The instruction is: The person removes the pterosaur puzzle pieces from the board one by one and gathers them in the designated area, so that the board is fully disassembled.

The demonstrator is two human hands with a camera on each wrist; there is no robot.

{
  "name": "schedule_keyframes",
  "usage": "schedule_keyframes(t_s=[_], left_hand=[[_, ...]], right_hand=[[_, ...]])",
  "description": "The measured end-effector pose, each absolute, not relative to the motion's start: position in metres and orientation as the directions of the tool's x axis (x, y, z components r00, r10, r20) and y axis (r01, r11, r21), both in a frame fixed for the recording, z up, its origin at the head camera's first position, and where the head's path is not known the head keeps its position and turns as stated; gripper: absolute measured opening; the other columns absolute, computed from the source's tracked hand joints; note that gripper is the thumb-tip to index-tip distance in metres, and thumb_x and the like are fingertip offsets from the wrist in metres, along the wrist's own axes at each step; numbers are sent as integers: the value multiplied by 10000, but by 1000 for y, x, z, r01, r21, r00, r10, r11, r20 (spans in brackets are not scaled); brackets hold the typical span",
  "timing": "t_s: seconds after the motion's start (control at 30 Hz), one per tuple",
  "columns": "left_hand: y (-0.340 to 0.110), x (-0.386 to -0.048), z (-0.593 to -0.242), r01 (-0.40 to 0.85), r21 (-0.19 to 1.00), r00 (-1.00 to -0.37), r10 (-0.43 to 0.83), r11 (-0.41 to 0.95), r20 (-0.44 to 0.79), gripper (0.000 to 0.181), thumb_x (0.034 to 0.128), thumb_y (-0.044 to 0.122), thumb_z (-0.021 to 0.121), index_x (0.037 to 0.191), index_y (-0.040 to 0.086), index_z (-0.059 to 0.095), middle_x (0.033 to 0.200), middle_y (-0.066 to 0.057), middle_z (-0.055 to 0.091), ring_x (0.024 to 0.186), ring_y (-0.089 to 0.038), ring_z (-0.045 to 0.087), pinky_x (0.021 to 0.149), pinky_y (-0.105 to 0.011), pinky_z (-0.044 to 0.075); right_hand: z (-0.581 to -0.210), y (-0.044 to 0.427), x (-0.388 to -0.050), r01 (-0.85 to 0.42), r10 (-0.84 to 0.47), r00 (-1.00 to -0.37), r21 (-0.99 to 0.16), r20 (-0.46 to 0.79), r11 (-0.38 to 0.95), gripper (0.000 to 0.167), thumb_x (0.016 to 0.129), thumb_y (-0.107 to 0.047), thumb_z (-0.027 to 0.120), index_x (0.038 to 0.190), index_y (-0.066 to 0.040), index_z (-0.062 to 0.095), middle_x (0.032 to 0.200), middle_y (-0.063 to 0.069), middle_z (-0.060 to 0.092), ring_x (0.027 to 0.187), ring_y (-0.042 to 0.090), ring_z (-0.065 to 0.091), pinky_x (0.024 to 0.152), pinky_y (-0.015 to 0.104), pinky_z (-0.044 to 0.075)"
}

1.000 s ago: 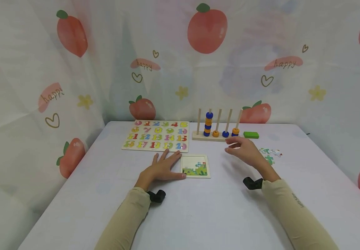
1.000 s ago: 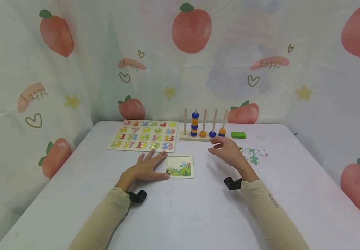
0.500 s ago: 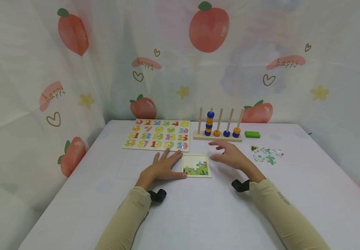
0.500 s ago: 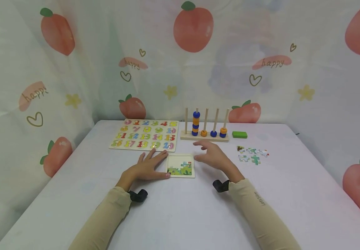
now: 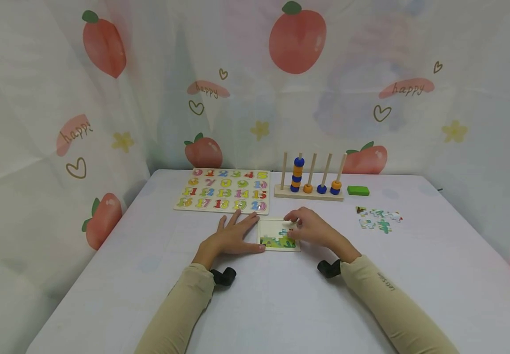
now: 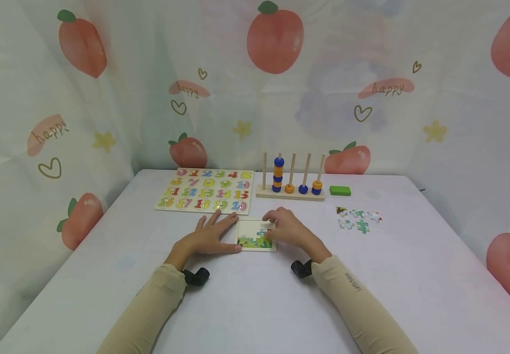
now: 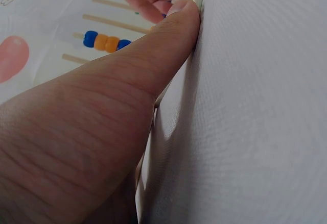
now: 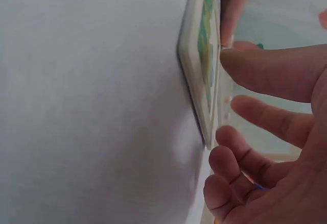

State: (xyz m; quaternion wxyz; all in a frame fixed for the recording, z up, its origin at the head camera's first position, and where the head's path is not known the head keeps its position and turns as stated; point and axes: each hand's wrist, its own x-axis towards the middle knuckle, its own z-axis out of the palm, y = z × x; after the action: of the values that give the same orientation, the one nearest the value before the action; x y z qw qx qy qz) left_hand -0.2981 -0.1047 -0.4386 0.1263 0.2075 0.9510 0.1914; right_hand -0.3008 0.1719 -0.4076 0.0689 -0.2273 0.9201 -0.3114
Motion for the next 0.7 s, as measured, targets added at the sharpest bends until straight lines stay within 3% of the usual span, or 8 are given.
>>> schedule_keyframes(t_s=[0.33,0.7], left_hand=[[-103,-297,-436,353,418,-879,450,837,-159,1012,910,737,691,1720,287,282,1784,100,166,1647,-288,-69,1274,-601,-101],[-104,-297,-438,349,411,-878,447,842,-170,1018,912,746,681,1724,293,266,1787,109,140,1645,-280,-88,1273,-588,-117]], right_hand=[[-416,173,-304,-353,-435,-900,-567,-10,744,228,907,-158,823,1065,-22,732,1110,143,578,1047,314,520,885,446,474],[-417,169,-303,-357,-448,-894,-614,5,704,221,889,-66,813,1022,-23,642,1029,105,596,971,279,511,826,400,452]])
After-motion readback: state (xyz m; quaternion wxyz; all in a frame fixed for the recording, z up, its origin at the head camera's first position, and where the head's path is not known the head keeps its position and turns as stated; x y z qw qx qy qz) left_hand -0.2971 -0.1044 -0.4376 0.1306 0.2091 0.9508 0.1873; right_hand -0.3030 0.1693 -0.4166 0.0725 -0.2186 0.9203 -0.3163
